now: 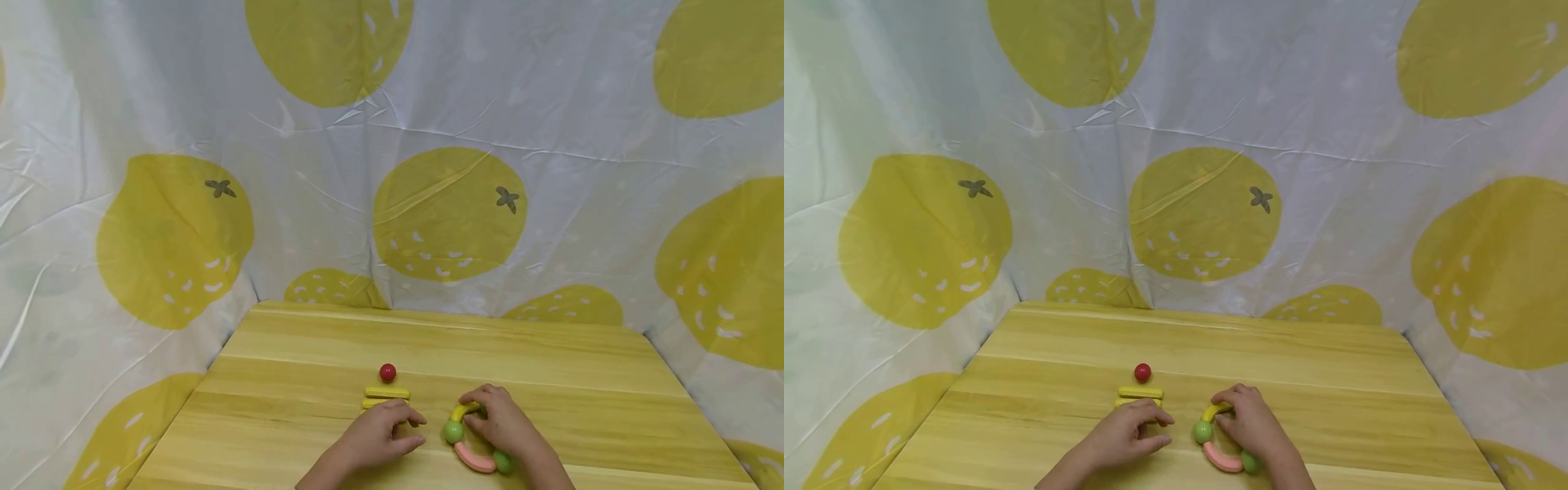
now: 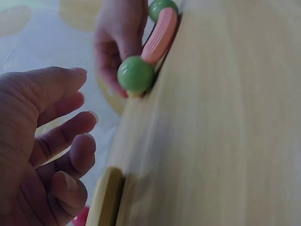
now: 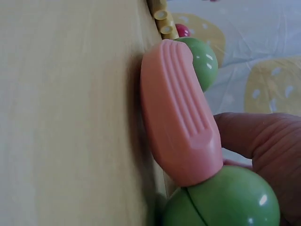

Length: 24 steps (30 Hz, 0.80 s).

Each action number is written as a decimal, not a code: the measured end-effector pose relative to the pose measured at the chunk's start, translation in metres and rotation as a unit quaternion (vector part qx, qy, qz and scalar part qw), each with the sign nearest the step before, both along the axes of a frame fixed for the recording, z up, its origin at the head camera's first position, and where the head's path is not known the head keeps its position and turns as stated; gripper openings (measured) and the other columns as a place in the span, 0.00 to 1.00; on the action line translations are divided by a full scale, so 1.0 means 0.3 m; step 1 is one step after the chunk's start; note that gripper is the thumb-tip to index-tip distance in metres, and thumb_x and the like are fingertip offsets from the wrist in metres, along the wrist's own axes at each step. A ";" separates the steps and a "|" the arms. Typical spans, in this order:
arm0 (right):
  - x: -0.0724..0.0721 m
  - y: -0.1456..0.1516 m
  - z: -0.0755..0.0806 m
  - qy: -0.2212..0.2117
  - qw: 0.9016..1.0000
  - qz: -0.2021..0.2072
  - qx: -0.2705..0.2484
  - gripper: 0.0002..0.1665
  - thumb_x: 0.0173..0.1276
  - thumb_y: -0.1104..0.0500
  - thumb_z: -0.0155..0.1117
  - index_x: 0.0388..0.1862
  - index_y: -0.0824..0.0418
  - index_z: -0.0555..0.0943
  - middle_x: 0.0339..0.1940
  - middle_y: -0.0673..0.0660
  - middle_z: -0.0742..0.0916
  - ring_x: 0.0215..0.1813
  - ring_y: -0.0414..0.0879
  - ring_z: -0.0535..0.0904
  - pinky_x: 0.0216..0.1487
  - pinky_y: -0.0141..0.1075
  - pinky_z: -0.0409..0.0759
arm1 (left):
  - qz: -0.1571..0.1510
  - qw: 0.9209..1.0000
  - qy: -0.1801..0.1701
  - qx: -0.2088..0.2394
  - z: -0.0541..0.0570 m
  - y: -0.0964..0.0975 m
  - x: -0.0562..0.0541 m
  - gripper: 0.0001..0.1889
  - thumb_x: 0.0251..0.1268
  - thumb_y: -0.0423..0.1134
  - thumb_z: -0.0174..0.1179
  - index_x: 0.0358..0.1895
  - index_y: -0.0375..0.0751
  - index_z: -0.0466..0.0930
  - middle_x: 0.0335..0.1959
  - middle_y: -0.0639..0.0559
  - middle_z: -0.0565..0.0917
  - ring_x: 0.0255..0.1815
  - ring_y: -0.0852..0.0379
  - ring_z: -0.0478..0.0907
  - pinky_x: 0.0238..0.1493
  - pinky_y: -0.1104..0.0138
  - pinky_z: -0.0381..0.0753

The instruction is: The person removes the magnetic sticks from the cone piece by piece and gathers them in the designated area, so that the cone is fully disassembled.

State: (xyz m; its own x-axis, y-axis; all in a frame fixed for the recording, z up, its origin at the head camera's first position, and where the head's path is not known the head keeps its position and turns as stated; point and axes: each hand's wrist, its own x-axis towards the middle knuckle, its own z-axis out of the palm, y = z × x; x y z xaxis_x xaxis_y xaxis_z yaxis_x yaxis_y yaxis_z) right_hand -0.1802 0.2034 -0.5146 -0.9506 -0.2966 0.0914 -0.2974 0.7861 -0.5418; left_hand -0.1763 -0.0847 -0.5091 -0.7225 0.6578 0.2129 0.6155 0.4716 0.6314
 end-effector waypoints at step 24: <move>-0.006 0.001 -0.011 -0.016 0.999 0.023 -0.033 0.17 0.62 0.41 0.73 0.46 0.45 0.87 0.39 0.40 0.82 0.44 0.36 0.80 0.47 0.33 0.81 | 0.159 0.986 -0.051 -0.027 -0.063 0.205 0.036 0.23 0.66 0.62 0.65 0.51 0.48 0.86 0.39 0.65 0.81 0.39 0.70 0.75 0.44 0.68 0.80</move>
